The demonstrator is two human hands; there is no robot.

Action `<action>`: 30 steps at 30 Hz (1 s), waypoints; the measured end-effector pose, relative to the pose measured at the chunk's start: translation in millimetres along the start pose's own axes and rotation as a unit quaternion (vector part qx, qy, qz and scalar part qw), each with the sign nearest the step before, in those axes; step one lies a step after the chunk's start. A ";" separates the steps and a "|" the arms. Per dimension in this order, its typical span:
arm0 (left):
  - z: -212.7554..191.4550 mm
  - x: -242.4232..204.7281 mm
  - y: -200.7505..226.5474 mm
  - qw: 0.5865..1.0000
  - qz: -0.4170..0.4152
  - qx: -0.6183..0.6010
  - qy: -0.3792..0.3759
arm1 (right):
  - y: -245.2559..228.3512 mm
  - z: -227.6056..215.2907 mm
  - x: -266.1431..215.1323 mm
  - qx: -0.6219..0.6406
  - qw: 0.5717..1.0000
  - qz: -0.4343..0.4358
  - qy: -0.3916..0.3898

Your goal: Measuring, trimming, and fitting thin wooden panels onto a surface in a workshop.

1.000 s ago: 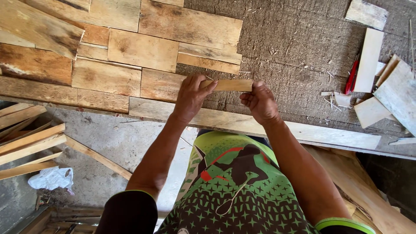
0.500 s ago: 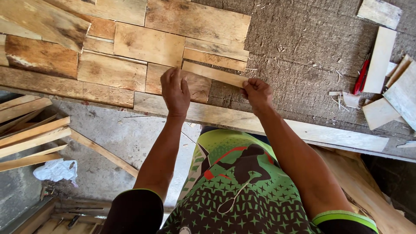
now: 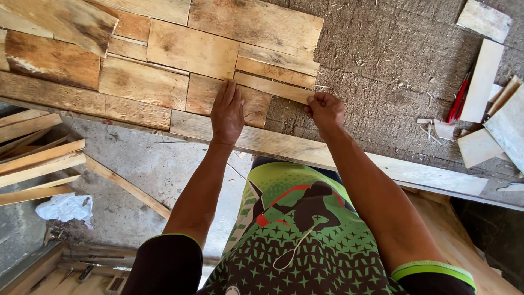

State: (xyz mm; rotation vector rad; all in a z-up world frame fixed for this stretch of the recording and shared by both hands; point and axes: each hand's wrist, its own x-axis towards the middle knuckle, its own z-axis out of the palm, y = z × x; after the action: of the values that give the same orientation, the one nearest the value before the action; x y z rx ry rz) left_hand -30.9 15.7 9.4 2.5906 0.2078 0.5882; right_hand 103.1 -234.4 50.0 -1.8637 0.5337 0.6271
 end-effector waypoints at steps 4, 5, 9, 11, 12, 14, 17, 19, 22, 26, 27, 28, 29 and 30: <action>1.2 0.3 -0.2 1.000 -0.004 -0.003 -0.018 | -7.1 3.4 -2.2 -0.013 1.000 0.001 -0.001; 1.2 0.9 -0.3 1.000 -0.005 0.004 -0.019 | -9.9 4.3 -3.6 -0.027 1.000 -0.004 0.009; 1.2 1.7 0.1 1.000 0.002 0.009 -0.022 | -3.1 3.2 3.0 -0.071 0.996 -0.049 0.025; 1.5 1.6 0.8 1.000 0.001 0.011 -0.026 | 0.1 3.3 5.1 -0.122 0.989 -0.058 0.054; 1.6 2.3 0.9 1.000 -0.001 0.014 -0.028 | 1.0 3.5 6.5 -0.173 0.979 -0.068 0.081; 0.8 2.5 1.7 0.999 -0.002 0.017 -0.033 | 2.9 2.5 9.9 -0.171 0.979 -0.068 0.082; -2.4 3.9 4.0 0.999 -0.003 0.019 -0.039 | 2.4 2.4 11.8 -0.181 0.977 -0.065 0.086; -4.1 4.1 5.1 0.999 -0.002 0.017 -0.042 | 2.5 2.3 12.0 -0.193 0.975 -0.060 0.089; -4.1 4.9 4.4 0.999 -0.007 0.002 -0.040 | 4.0 2.4 16.0 -0.199 0.974 -0.054 0.094; -4.2 4.8 4.9 0.999 -0.012 -0.003 -0.040 | 8.2 2.5 20.6 -0.188 0.974 -0.077 0.095; -4.8 4.5 5.3 0.999 -0.011 -0.003 -0.038 | 8.7 3.0 21.1 -0.180 0.977 -0.070 0.094; -4.8 4.8 5.2 0.999 -0.011 -0.003 -0.038 | 8.3 3.0 21.2 -0.180 0.977 -0.070 0.094; -4.8 5.0 5.2 0.999 -0.015 -0.010 -0.032 | 7.8 3.0 21.2 -0.179 0.977 -0.072 0.094; -4.8 4.9 5.4 0.999 -0.018 -0.017 -0.025 | 7.9 2.8 21.0 -0.178 0.977 -0.074 0.093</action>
State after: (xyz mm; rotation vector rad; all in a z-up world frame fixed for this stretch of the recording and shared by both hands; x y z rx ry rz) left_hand -28.4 14.1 17.6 2.5607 0.2256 0.5082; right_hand 113.8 -236.1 30.1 -2.2939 0.4173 0.4730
